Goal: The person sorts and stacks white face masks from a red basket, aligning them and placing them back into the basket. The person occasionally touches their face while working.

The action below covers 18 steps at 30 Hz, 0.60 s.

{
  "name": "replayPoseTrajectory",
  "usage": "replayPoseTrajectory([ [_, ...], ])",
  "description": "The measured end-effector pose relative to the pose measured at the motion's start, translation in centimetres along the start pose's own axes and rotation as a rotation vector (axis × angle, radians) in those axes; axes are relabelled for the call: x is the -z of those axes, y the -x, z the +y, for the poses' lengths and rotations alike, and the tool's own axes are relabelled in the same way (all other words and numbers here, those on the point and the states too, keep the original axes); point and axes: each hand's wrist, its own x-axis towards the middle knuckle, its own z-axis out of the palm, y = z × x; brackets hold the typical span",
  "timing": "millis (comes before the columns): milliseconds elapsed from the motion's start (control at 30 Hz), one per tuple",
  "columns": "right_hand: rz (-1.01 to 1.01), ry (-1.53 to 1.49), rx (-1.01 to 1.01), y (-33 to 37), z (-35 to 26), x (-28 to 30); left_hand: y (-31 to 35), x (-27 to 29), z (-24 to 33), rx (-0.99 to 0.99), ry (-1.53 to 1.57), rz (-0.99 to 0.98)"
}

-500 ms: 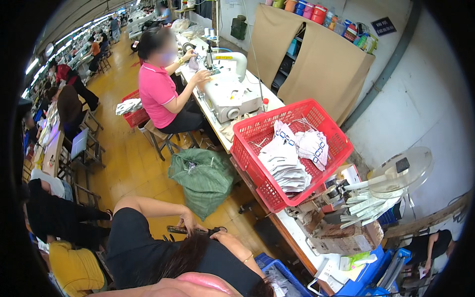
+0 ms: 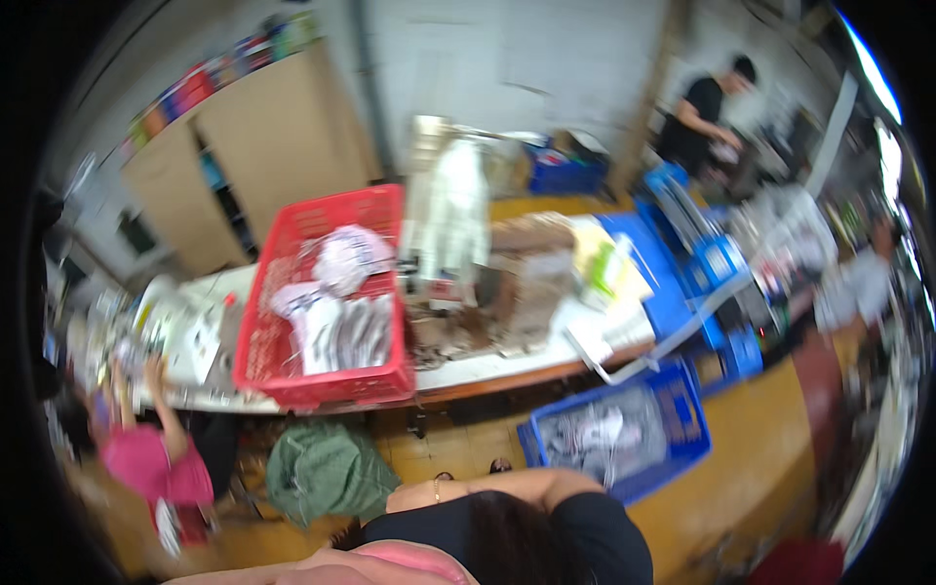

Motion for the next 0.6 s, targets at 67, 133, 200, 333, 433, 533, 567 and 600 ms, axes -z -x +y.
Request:
replayPoseTrajectory([
  [67,0.106,0.17,0.013,1.0,-2.2,1.7,-1.0,-0.9,0.4,-0.06,0.023,0.081],
  [133,0.045,0.262,0.22,1.8,-3.3,4.6,-1.4,-1.7,0.3,-0.104,0.035,0.134],
  [200,0.061,0.259,0.308,2.9,-4.3,6.5,-1.7,-2.6,-0.1,-0.121,0.036,0.172],
  [333,0.067,0.264,0.308,4.4,-4.9,7.7,-1.5,-3.5,-0.9,-0.125,0.033,0.217],
  [433,0.112,0.319,0.295,4.7,-4.2,7.5,-1.2,-3.7,-1.5,-0.137,0.027,0.236],
  [533,0.167,0.296,0.334,4.2,-3.6,6.9,-0.8,-3.9,-2.3,-0.153,0.033,0.251],
  [567,0.156,0.287,0.321,4.0,-3.4,6.7,-0.7,-3.9,-2.5,-0.155,0.031,0.252],
  [600,0.215,0.242,0.374,3.7,-3.1,6.5,-0.5,-3.9,-2.7,-0.161,0.031,0.252],
])
